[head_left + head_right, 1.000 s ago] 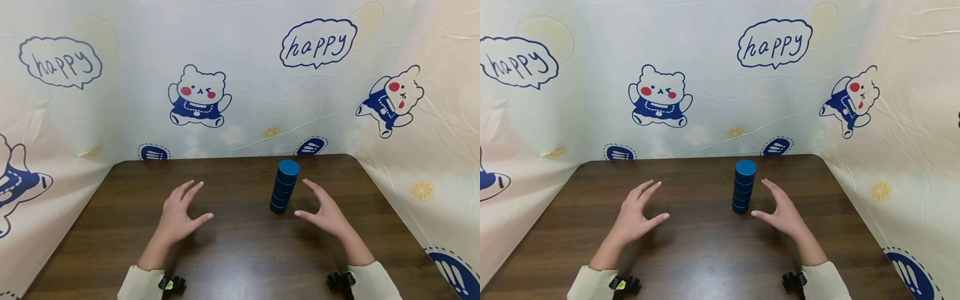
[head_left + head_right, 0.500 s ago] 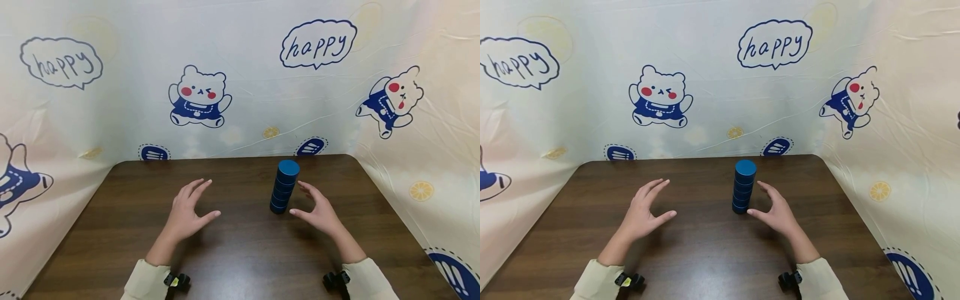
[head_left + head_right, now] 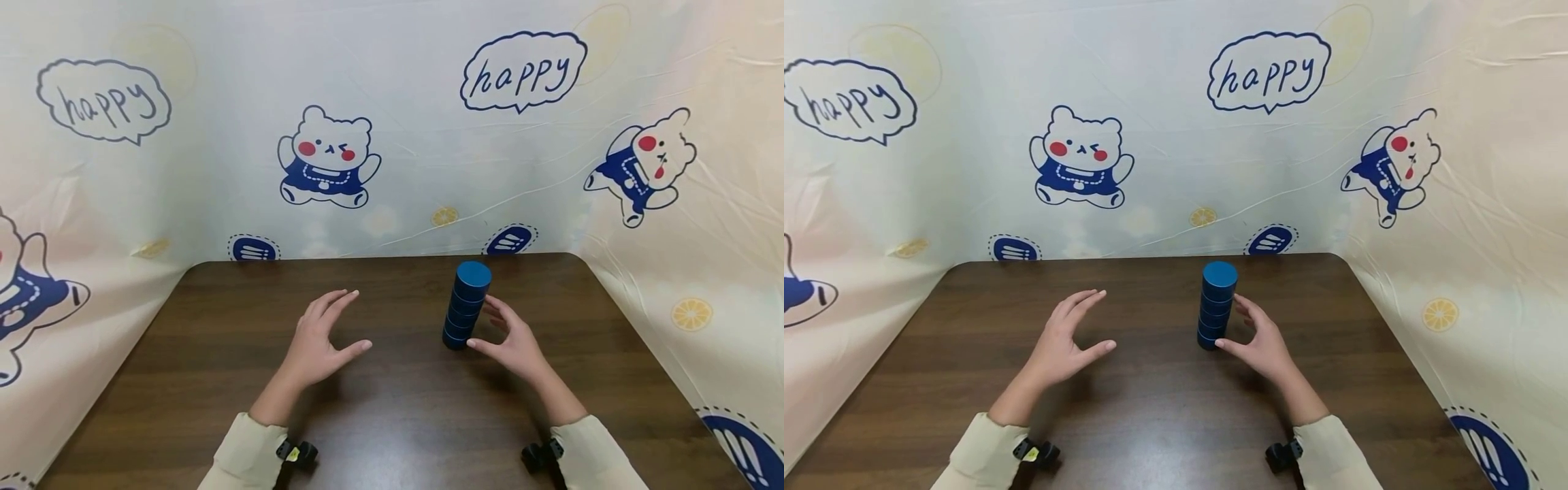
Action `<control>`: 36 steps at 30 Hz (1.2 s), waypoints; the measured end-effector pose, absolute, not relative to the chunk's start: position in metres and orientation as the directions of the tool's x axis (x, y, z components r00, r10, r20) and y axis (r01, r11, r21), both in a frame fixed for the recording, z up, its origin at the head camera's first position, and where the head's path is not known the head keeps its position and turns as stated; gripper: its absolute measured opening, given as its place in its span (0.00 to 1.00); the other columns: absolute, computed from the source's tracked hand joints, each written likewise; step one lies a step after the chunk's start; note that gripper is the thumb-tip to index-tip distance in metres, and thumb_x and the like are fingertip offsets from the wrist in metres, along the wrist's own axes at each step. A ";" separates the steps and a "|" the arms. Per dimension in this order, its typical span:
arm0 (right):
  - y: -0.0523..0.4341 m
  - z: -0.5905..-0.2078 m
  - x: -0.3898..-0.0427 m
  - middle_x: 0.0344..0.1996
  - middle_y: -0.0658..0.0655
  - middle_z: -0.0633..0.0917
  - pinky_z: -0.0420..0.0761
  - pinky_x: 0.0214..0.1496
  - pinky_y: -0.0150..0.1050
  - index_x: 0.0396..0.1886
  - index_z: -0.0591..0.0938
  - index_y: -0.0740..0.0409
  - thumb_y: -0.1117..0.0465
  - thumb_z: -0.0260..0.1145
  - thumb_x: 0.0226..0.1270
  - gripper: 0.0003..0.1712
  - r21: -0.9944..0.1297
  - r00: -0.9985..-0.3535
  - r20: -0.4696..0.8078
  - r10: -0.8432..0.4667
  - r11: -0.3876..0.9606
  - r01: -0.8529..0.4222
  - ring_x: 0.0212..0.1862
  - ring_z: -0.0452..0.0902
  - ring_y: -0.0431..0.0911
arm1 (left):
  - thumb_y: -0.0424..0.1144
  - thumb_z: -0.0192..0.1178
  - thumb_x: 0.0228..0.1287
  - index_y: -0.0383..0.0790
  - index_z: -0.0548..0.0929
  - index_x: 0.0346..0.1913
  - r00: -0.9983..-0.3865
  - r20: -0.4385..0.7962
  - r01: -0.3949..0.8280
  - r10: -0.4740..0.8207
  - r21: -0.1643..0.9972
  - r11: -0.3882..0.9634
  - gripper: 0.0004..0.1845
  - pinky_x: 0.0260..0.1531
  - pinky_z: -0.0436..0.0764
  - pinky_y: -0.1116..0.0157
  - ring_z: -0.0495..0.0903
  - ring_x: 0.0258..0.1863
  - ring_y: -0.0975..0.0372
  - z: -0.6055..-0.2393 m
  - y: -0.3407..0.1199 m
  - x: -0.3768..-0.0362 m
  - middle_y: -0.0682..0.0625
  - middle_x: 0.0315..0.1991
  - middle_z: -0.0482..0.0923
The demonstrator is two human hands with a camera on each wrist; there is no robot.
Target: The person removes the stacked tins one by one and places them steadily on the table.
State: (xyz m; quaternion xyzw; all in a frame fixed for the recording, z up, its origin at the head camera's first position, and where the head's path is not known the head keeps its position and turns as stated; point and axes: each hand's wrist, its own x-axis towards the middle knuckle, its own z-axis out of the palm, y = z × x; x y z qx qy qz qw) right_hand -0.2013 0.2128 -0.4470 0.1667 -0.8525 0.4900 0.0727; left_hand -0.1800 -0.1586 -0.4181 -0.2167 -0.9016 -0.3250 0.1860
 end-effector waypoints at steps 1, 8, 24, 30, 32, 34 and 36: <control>0.212 -0.448 -0.202 0.68 0.64 0.68 0.69 0.64 0.58 0.72 0.62 0.60 0.61 0.77 0.55 0.48 -0.817 -0.935 0.283 -0.213 0.457 -0.352 0.67 0.66 0.59 | 0.58 0.71 0.52 0.60 0.64 0.73 -0.836 0.474 0.515 0.274 0.508 0.691 0.45 0.58 0.60 0.33 0.62 0.67 0.48 -0.418 -0.157 -0.180 0.46 0.68 0.64; 0.207 -0.453 -0.206 0.69 0.64 0.67 0.71 0.63 0.56 0.73 0.62 0.58 0.58 0.77 0.55 0.49 -0.836 -0.943 0.267 -0.199 0.438 -0.329 0.66 0.67 0.60 | 0.57 0.71 0.52 0.59 0.65 0.72 -0.830 0.478 0.534 0.288 0.528 0.661 0.44 0.58 0.63 0.35 0.62 0.66 0.50 -0.419 -0.149 -0.185 0.48 0.68 0.65; 0.199 -0.459 -0.214 0.65 0.62 0.72 0.73 0.62 0.53 0.70 0.67 0.56 0.61 0.77 0.55 0.44 -0.910 -0.954 0.262 -0.147 0.290 -0.295 0.64 0.70 0.58 | 0.55 0.72 0.52 0.53 0.68 0.71 -0.793 0.501 0.596 0.346 0.521 0.611 0.43 0.57 0.67 0.38 0.65 0.65 0.50 -0.413 -0.130 -0.193 0.43 0.66 0.67; 0.197 -0.458 -0.215 0.62 0.63 0.75 0.75 0.60 0.48 0.69 0.68 0.58 0.66 0.75 0.56 0.41 -0.946 -0.961 0.249 -0.120 0.183 -0.268 0.61 0.72 0.57 | 0.57 0.71 0.52 0.56 0.67 0.72 -0.777 0.505 0.620 0.376 0.510 0.597 0.43 0.58 0.67 0.39 0.64 0.66 0.51 -0.408 -0.121 -0.195 0.47 0.67 0.66; 0.196 -0.458 -0.215 0.61 0.63 0.75 0.76 0.59 0.46 0.69 0.68 0.59 0.67 0.75 0.57 0.40 -0.948 -0.962 0.249 -0.116 0.176 -0.267 0.60 0.72 0.57 | 0.56 0.71 0.52 0.55 0.67 0.71 -0.770 0.508 0.629 0.385 0.511 0.586 0.42 0.58 0.68 0.40 0.64 0.66 0.51 -0.406 -0.118 -0.196 0.48 0.67 0.66; 0.196 -0.458 -0.215 0.61 0.63 0.75 0.76 0.59 0.44 0.69 0.68 0.59 0.66 0.75 0.57 0.40 -0.948 -0.962 0.247 -0.114 0.178 -0.264 0.60 0.73 0.57 | 0.56 0.71 0.52 0.54 0.68 0.71 -0.765 0.510 0.637 0.392 0.514 0.575 0.42 0.58 0.68 0.40 0.64 0.65 0.51 -0.405 -0.115 -0.197 0.47 0.67 0.66; 0.196 -0.458 -0.216 0.60 0.63 0.75 0.76 0.58 0.43 0.68 0.68 0.59 0.65 0.75 0.57 0.40 -0.948 -0.963 0.243 -0.114 0.183 -0.261 0.59 0.73 0.56 | 0.55 0.71 0.52 0.54 0.68 0.71 -0.764 0.510 0.640 0.396 0.520 0.566 0.42 0.58 0.69 0.40 0.64 0.65 0.52 -0.404 -0.112 -0.197 0.47 0.66 0.67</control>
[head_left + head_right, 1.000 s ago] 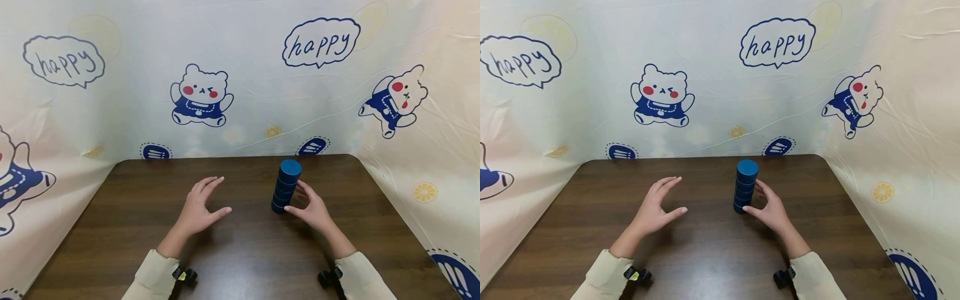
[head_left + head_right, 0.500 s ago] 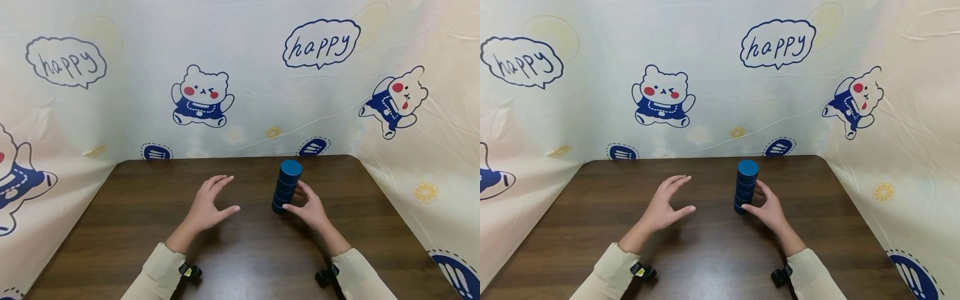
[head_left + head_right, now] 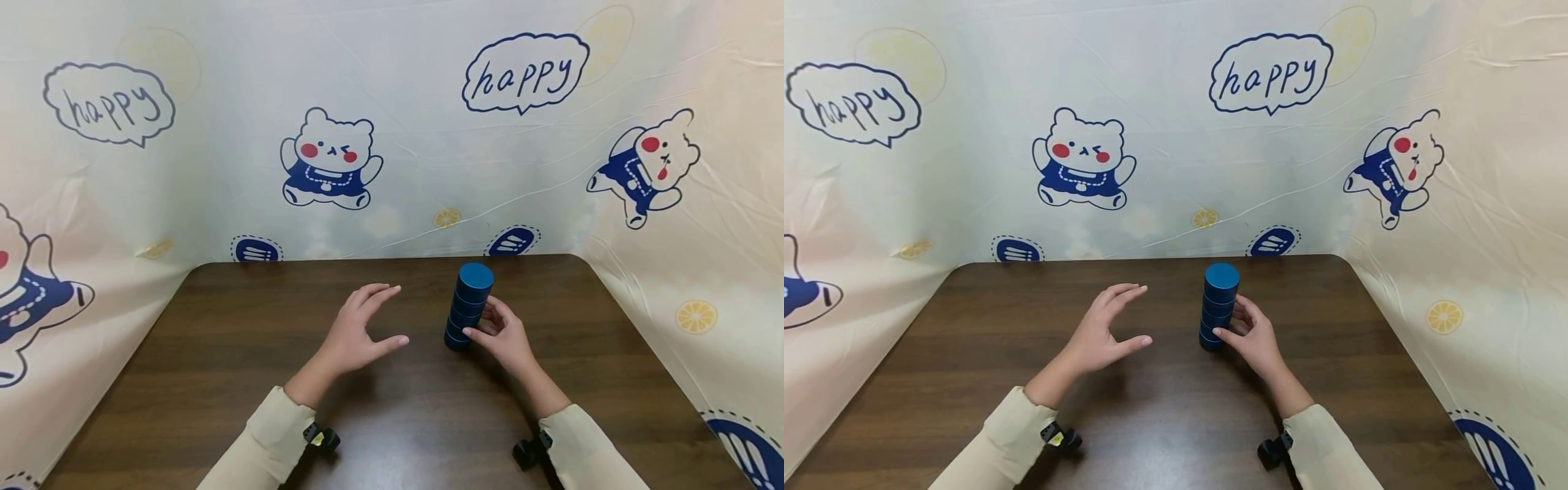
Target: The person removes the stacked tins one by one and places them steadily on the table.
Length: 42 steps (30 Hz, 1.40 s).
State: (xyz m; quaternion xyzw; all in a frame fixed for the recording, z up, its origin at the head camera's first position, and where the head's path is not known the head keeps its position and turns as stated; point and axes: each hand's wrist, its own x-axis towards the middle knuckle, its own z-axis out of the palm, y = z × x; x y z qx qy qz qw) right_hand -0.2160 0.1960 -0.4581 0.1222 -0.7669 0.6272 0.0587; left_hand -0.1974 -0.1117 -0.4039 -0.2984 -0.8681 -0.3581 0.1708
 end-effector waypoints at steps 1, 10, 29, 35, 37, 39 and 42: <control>0.196 -0.458 -0.216 0.60 0.63 0.75 0.77 0.58 0.42 0.68 0.68 0.59 0.65 0.75 0.57 0.40 -0.948 -0.964 0.242 -0.114 0.185 -0.260 0.59 0.73 0.56 | 0.55 0.71 0.53 0.54 0.68 0.71 -0.762 0.509 0.643 0.400 0.523 0.560 0.42 0.58 0.69 0.40 0.64 0.65 0.52 -0.403 -0.110 -0.198 0.47 0.67 0.66; 0.195 -0.457 -0.218 0.62 0.65 0.74 0.74 0.61 0.47 0.68 0.67 0.62 0.67 0.73 0.58 0.39 -0.958 -0.973 0.204 -0.106 0.183 -0.221 0.60 0.71 0.56 | 0.57 0.69 0.54 0.57 0.67 0.71 -0.751 0.505 0.660 0.425 0.540 0.523 0.40 0.58 0.70 0.42 0.64 0.65 0.55 -0.398 -0.097 -0.201 0.48 0.66 0.66; 0.193 -0.454 -0.214 0.59 0.63 0.76 0.76 0.59 0.43 0.66 0.70 0.59 0.63 0.76 0.57 0.38 -0.937 -0.962 0.254 -0.104 0.218 -0.271 0.58 0.74 0.56 | 0.56 0.70 0.55 0.56 0.69 0.70 -0.731 0.527 0.682 0.434 0.573 0.454 0.39 0.59 0.71 0.45 0.65 0.64 0.57 -0.388 -0.078 -0.203 0.52 0.65 0.68; 0.192 -0.453 -0.214 0.58 0.63 0.77 0.76 0.59 0.44 0.66 0.69 0.59 0.63 0.75 0.57 0.38 -0.941 -0.965 0.239 -0.108 0.220 -0.257 0.58 0.74 0.56 | 0.54 0.73 0.52 0.55 0.71 0.69 -0.728 0.545 0.685 0.416 0.596 0.418 0.40 0.60 0.71 0.48 0.66 0.63 0.60 -0.386 -0.070 -0.207 0.54 0.64 0.69; 0.192 -0.453 -0.214 0.58 0.63 0.77 0.76 0.59 0.44 0.66 0.69 0.59 0.63 0.75 0.57 0.38 -0.940 -0.964 0.241 -0.108 0.220 -0.260 0.58 0.74 0.56 | 0.54 0.74 0.51 0.55 0.71 0.69 -0.735 0.539 0.677 0.411 0.609 0.413 0.40 0.59 0.72 0.49 0.67 0.63 0.60 -0.385 -0.067 -0.209 0.54 0.64 0.69; 0.192 -0.453 -0.214 0.58 0.63 0.77 0.76 0.59 0.46 0.66 0.69 0.60 0.64 0.75 0.57 0.38 -0.938 -0.962 0.251 -0.111 0.217 -0.270 0.57 0.74 0.56 | 0.53 0.74 0.50 0.56 0.71 0.68 -0.744 0.533 0.667 0.404 0.625 0.405 0.40 0.59 0.72 0.49 0.67 0.63 0.61 -0.383 -0.064 -0.210 0.54 0.64 0.69; 0.192 -0.454 -0.214 0.58 0.64 0.77 0.76 0.59 0.46 0.66 0.69 0.61 0.65 0.75 0.57 0.38 -0.935 -0.959 0.261 -0.106 0.220 -0.279 0.57 0.75 0.56 | 0.52 0.75 0.50 0.55 0.72 0.68 -0.756 0.525 0.653 0.391 0.652 0.386 0.40 0.58 0.75 0.52 0.69 0.61 0.62 -0.381 -0.056 -0.213 0.54 0.63 0.70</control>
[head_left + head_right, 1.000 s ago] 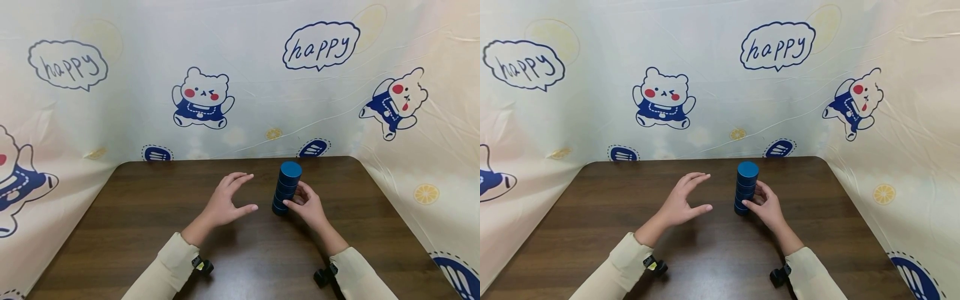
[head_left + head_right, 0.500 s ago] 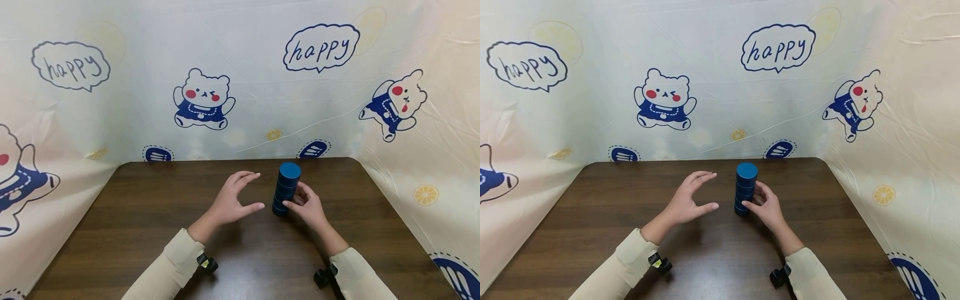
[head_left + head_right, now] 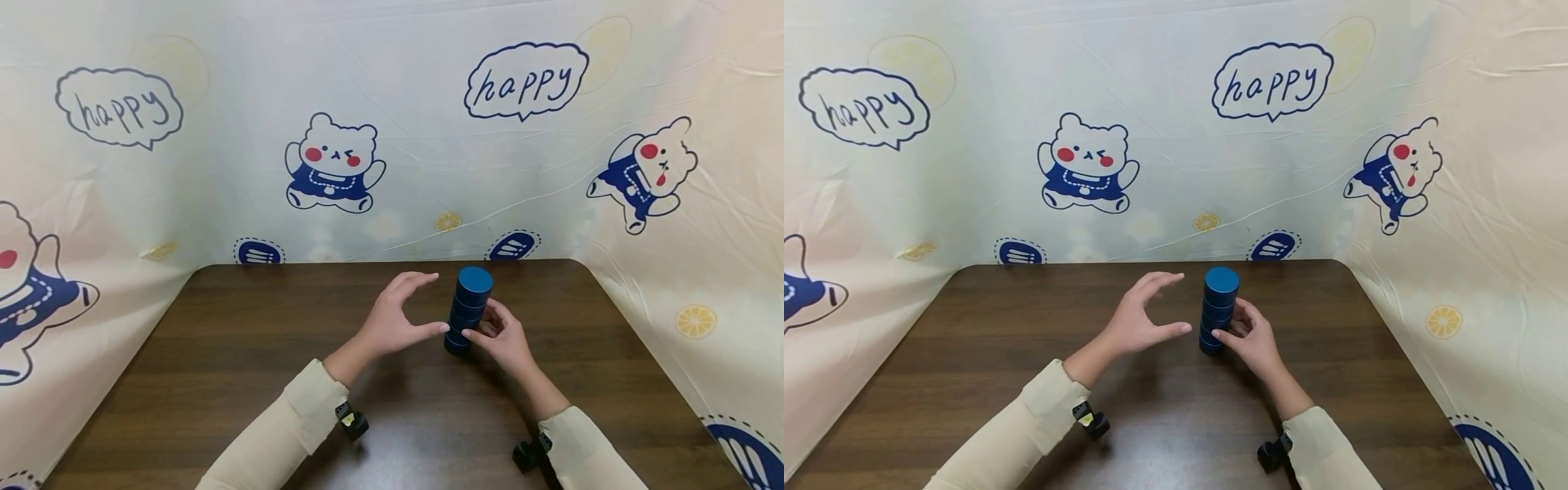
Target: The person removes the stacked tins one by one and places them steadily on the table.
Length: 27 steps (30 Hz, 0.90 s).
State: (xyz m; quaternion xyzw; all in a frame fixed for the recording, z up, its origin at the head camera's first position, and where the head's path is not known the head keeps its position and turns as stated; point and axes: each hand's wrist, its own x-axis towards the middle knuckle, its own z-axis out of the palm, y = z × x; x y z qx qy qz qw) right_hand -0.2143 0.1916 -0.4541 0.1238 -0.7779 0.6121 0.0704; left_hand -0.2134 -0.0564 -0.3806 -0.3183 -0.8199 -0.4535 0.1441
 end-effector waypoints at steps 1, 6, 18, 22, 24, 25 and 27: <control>0.192 -0.454 -0.215 0.57 0.64 0.77 0.76 0.59 0.46 0.66 0.70 0.61 0.65 0.75 0.57 0.38 -0.934 -0.959 0.264 -0.106 0.220 -0.281 0.56 0.75 0.55 | 0.51 0.75 0.50 0.54 0.72 0.68 -0.759 0.525 0.649 0.386 0.662 0.375 0.39 0.58 0.75 0.54 0.70 0.61 0.62 -0.380 -0.054 -0.214 0.54 0.62 0.71; 0.192 -0.455 -0.215 0.57 0.64 0.77 0.76 0.59 0.44 0.66 0.70 0.61 0.65 0.75 0.57 0.37 -0.934 -0.958 0.270 -0.099 0.216 -0.286 0.56 0.75 0.54 | 0.47 0.76 0.51 0.50 0.74 0.66 -0.759 0.534 0.645 0.374 0.698 0.311 0.37 0.54 0.78 0.60 0.74 0.57 0.58 -0.376 -0.040 -0.219 0.52 0.60 0.73; 0.187 -0.435 -0.205 0.57 0.70 0.76 0.72 0.62 0.52 0.66 0.68 0.67 0.71 0.72 0.59 0.36 -0.952 -0.969 0.220 -0.114 0.193 -0.239 0.58 0.73 0.61 | 0.44 0.74 0.54 0.47 0.74 0.65 -0.824 0.455 0.539 0.338 0.814 0.217 0.34 0.52 0.80 0.54 0.77 0.56 0.57 -0.373 -0.020 -0.232 0.50 0.58 0.75; 0.187 -0.434 -0.204 0.57 0.70 0.76 0.73 0.61 0.52 0.65 0.68 0.68 0.70 0.72 0.59 0.35 -0.950 -0.967 0.226 -0.114 0.195 -0.245 0.58 0.74 0.61 | 0.43 0.74 0.54 0.48 0.74 0.65 -0.832 0.425 0.512 0.356 0.836 0.197 0.34 0.53 0.79 0.49 0.78 0.56 0.56 -0.372 -0.017 -0.236 0.48 0.59 0.76; 0.189 -0.440 -0.208 0.57 0.68 0.77 0.73 0.61 0.49 0.66 0.69 0.65 0.70 0.72 0.59 0.36 -0.952 -0.969 0.223 -0.109 0.190 -0.240 0.58 0.74 0.59 | 0.44 0.74 0.54 0.49 0.74 0.66 -0.838 0.404 0.496 0.368 0.844 0.205 0.35 0.53 0.79 0.50 0.78 0.56 0.56 -0.371 -0.015 -0.238 0.47 0.59 0.76; 0.190 -0.443 -0.209 0.57 0.67 0.77 0.74 0.61 0.48 0.66 0.69 0.65 0.69 0.72 0.59 0.36 -0.951 -0.968 0.225 -0.108 0.191 -0.242 0.58 0.74 0.58 | 0.45 0.74 0.55 0.50 0.73 0.66 -0.841 0.392 0.488 0.373 0.847 0.210 0.35 0.53 0.79 0.51 0.78 0.56 0.55 -0.370 -0.013 -0.239 0.48 0.59 0.76; 0.192 -0.451 -0.214 0.57 0.66 0.77 0.74 0.61 0.45 0.66 0.69 0.62 0.69 0.73 0.58 0.36 -0.954 -0.970 0.221 -0.101 0.186 -0.237 0.58 0.75 0.56 | 0.46 0.73 0.55 0.51 0.73 0.66 -0.847 0.370 0.474 0.381 0.850 0.228 0.35 0.52 0.80 0.54 0.78 0.56 0.56 -0.368 -0.011 -0.240 0.49 0.59 0.76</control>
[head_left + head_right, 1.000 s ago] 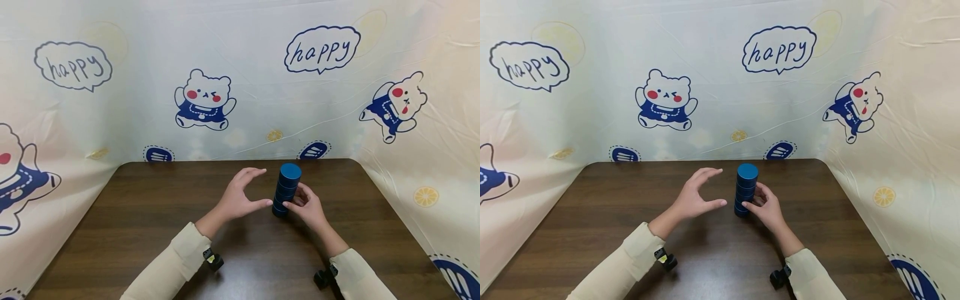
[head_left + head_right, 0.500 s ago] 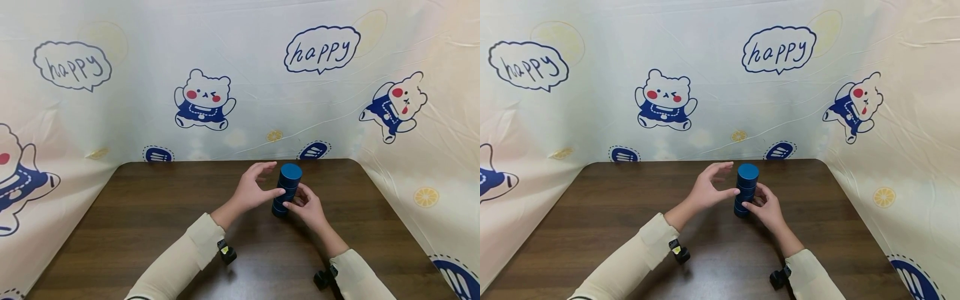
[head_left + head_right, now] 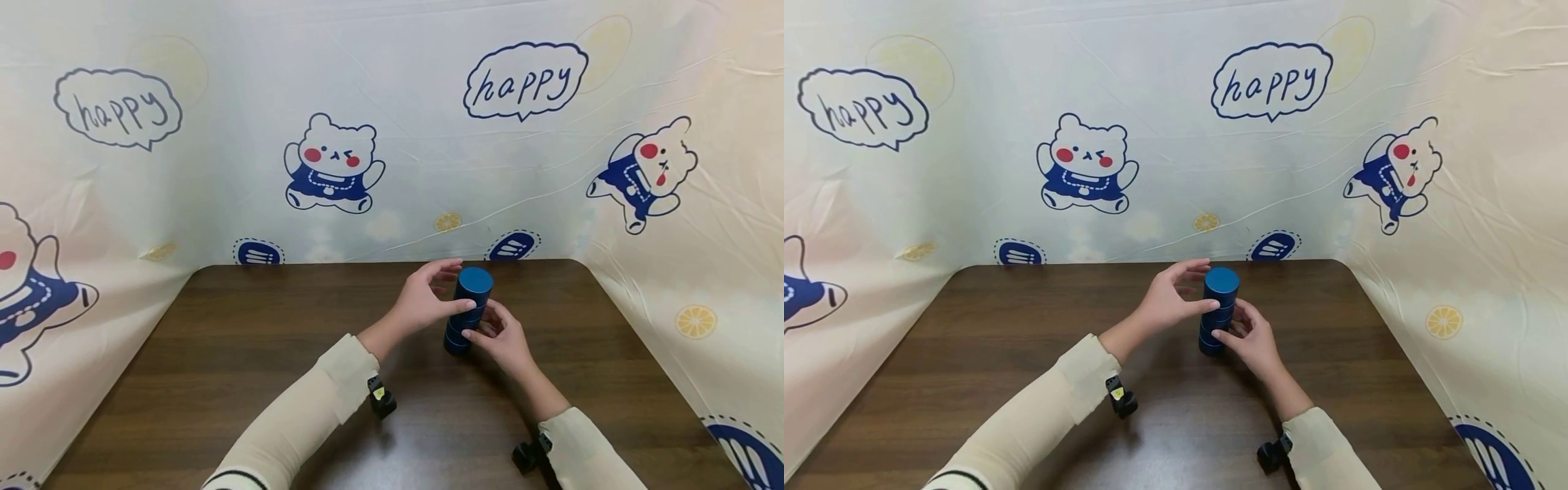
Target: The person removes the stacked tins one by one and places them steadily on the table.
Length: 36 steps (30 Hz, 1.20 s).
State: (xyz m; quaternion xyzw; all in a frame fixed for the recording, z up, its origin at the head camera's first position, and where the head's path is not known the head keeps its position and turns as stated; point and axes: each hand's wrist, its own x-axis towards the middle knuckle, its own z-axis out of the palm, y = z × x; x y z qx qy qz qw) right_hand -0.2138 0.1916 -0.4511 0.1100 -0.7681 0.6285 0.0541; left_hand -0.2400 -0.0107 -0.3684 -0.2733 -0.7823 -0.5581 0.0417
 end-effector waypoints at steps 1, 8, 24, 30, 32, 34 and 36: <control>0.192 -0.453 -0.215 0.57 0.65 0.77 0.74 0.60 0.45 0.66 0.69 0.62 0.68 0.73 0.58 0.36 -0.952 -0.969 0.225 -0.101 0.188 -0.241 0.57 0.75 0.56 | 0.47 0.73 0.54 0.52 0.73 0.66 -0.850 0.361 0.468 0.383 0.853 0.233 0.35 0.52 0.80 0.55 0.78 0.56 0.56 -0.368 -0.009 -0.241 0.49 0.59 0.76; 0.193 -0.457 -0.215 0.56 0.64 0.78 0.75 0.59 0.43 0.65 0.70 0.60 0.67 0.74 0.58 0.35 -0.951 -0.964 0.239 -0.112 0.175 -0.256 0.56 0.76 0.53 | 0.47 0.74 0.54 0.51 0.75 0.65 -0.863 0.323 0.436 0.390 0.865 0.249 0.34 0.50 0.81 0.58 0.79 0.52 0.59 -0.368 -0.002 -0.244 0.53 0.59 0.76; 0.191 -0.455 -0.215 0.55 0.65 0.78 0.75 0.59 0.43 0.65 0.70 0.62 0.68 0.73 0.58 0.36 -0.953 -0.965 0.240 -0.108 0.163 -0.256 0.55 0.77 0.51 | 0.45 0.74 0.55 0.45 0.77 0.62 -0.870 0.321 0.422 0.375 0.878 0.226 0.31 0.48 0.82 0.58 0.81 0.49 0.58 -0.368 -0.006 -0.245 0.50 0.57 0.77; 0.186 -0.436 -0.205 0.55 0.70 0.77 0.73 0.61 0.51 0.65 0.69 0.69 0.73 0.71 0.58 0.35 -0.957 -0.968 0.227 -0.111 0.157 -0.242 0.56 0.75 0.58 | 0.40 0.73 0.57 0.41 0.77 0.62 -0.871 0.338 0.427 0.358 0.879 0.210 0.29 0.50 0.81 0.55 0.81 0.49 0.54 -0.356 -0.010 -0.232 0.45 0.57 0.77; 0.184 -0.430 -0.201 0.55 0.72 0.77 0.72 0.60 0.53 0.65 0.68 0.70 0.73 0.71 0.58 0.35 -0.955 -0.966 0.233 -0.114 0.159 -0.250 0.56 0.75 0.60 | 0.37 0.72 0.57 0.37 0.77 0.62 -0.869 0.340 0.428 0.358 0.882 0.200 0.29 0.50 0.81 0.54 0.81 0.49 0.51 -0.346 -0.012 -0.224 0.42 0.57 0.77; 0.184 -0.431 -0.201 0.55 0.71 0.77 0.73 0.60 0.53 0.65 0.69 0.70 0.73 0.71 0.58 0.35 -0.956 -0.965 0.237 -0.112 0.149 -0.253 0.56 0.75 0.60 | 0.33 0.71 0.57 0.33 0.76 0.62 -0.865 0.347 0.432 0.361 0.882 0.188 0.28 0.51 0.80 0.51 0.80 0.50 0.47 -0.336 -0.015 -0.216 0.39 0.57 0.77; 0.184 -0.430 -0.201 0.55 0.71 0.77 0.73 0.60 0.51 0.64 0.69 0.69 0.72 0.72 0.58 0.35 -0.959 -0.966 0.232 -0.110 0.143 -0.247 0.56 0.75 0.59 | 0.32 0.71 0.57 0.32 0.76 0.62 -0.860 0.358 0.442 0.362 0.878 0.182 0.28 0.51 0.80 0.51 0.80 0.50 0.47 -0.337 -0.016 -0.216 0.39 0.57 0.77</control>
